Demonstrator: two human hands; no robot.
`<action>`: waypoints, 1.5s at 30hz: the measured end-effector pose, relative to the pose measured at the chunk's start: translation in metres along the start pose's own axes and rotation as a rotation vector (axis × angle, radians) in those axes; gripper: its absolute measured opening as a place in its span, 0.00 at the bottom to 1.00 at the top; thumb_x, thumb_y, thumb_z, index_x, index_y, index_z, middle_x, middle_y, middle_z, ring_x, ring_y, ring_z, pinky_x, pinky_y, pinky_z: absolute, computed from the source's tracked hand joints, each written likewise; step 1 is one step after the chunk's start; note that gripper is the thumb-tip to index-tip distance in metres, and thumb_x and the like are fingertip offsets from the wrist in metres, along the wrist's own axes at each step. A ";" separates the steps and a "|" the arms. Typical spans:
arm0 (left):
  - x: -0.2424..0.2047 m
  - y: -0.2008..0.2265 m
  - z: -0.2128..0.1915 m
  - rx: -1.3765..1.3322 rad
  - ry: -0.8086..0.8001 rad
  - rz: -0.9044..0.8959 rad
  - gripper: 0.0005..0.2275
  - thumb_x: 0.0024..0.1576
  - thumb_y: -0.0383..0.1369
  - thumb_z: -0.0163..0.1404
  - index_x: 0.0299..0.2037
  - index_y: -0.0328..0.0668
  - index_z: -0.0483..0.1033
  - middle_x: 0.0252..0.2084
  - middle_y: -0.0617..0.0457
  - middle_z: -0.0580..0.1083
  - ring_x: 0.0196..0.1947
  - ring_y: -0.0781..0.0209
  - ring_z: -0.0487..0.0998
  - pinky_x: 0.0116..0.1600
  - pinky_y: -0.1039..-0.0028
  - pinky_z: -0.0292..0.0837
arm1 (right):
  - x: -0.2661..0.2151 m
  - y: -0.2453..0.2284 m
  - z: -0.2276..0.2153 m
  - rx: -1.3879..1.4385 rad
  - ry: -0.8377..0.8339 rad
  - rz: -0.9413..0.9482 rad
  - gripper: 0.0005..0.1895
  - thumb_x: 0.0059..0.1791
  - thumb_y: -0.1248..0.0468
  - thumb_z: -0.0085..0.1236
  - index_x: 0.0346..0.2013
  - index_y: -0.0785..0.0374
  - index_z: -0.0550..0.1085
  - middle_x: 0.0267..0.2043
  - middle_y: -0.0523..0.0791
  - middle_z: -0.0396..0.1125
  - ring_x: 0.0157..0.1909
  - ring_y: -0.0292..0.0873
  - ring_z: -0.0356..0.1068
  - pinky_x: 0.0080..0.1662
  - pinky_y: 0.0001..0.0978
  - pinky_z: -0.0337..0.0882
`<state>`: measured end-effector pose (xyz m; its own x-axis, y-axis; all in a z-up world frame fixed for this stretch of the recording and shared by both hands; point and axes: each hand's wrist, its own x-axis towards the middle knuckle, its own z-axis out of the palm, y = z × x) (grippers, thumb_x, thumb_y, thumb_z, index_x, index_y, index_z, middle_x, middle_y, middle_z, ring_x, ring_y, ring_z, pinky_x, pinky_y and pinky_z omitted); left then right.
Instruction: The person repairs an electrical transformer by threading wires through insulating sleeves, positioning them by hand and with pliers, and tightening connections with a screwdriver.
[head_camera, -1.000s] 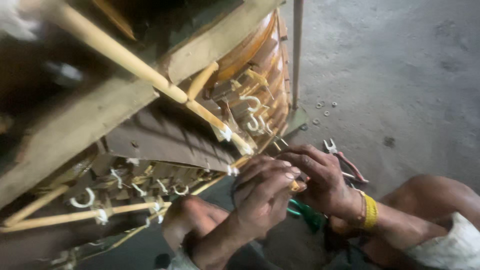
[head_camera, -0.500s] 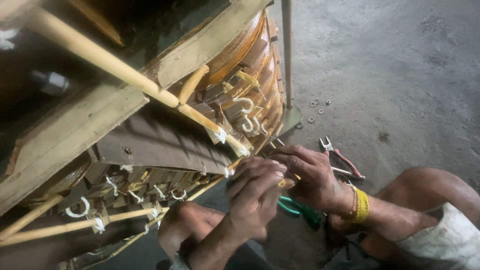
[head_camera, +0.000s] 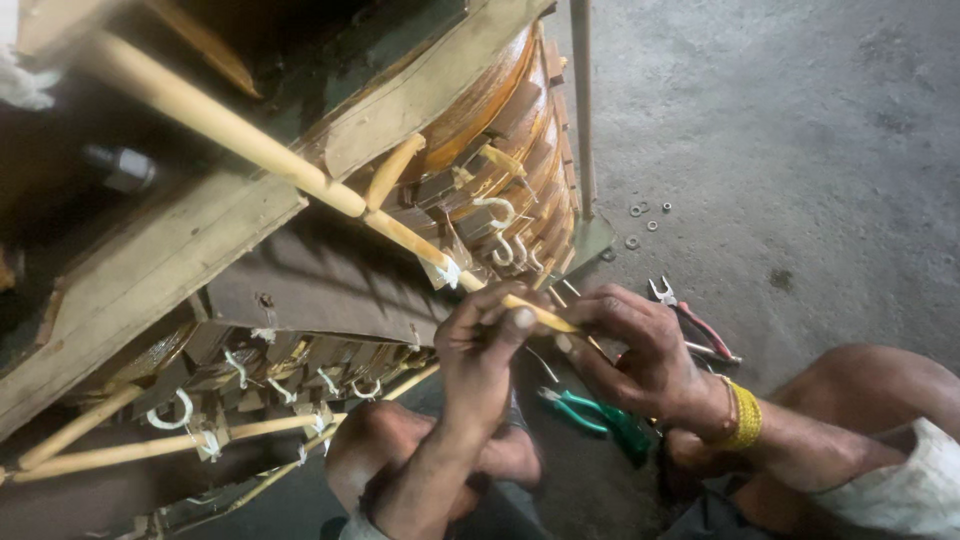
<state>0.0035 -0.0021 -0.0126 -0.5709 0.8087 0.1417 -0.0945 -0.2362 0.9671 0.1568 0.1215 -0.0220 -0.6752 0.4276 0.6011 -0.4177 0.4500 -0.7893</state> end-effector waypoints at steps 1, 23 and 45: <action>0.000 0.000 0.000 -0.027 0.003 -0.007 0.13 0.60 0.35 0.60 0.51 0.38 0.78 0.43 0.46 0.81 0.44 0.58 0.84 0.50 0.68 0.86 | 0.001 -0.001 0.000 -0.030 0.001 -0.003 0.11 0.49 0.71 0.60 0.47 0.69 0.74 0.42 0.47 0.70 0.40 0.36 0.75 0.40 0.25 0.79; 0.003 -0.016 -0.003 -0.160 -0.031 -0.030 0.16 0.69 0.41 0.52 0.54 0.36 0.64 0.40 0.43 0.78 0.35 0.57 0.84 0.39 0.67 0.85 | -0.174 0.232 -0.012 -0.866 -0.440 0.737 0.18 0.44 0.59 0.63 0.46 0.60 0.75 0.43 0.53 0.71 0.43 0.57 0.73 0.45 0.50 0.73; 0.015 -0.019 0.005 -0.232 0.029 -0.215 0.19 0.65 0.42 0.52 0.51 0.35 0.61 0.39 0.43 0.76 0.33 0.54 0.82 0.39 0.64 0.84 | -0.262 0.284 0.175 -0.870 -0.501 0.937 0.17 0.35 0.52 0.61 0.33 0.56 0.81 0.37 0.52 0.74 0.38 0.53 0.74 0.42 0.48 0.71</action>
<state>0.0004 0.0172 -0.0283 -0.5407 0.8383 -0.0702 -0.3971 -0.1807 0.8998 0.1087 0.0001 -0.4257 -0.7136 0.5987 -0.3637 0.6990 0.5739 -0.4268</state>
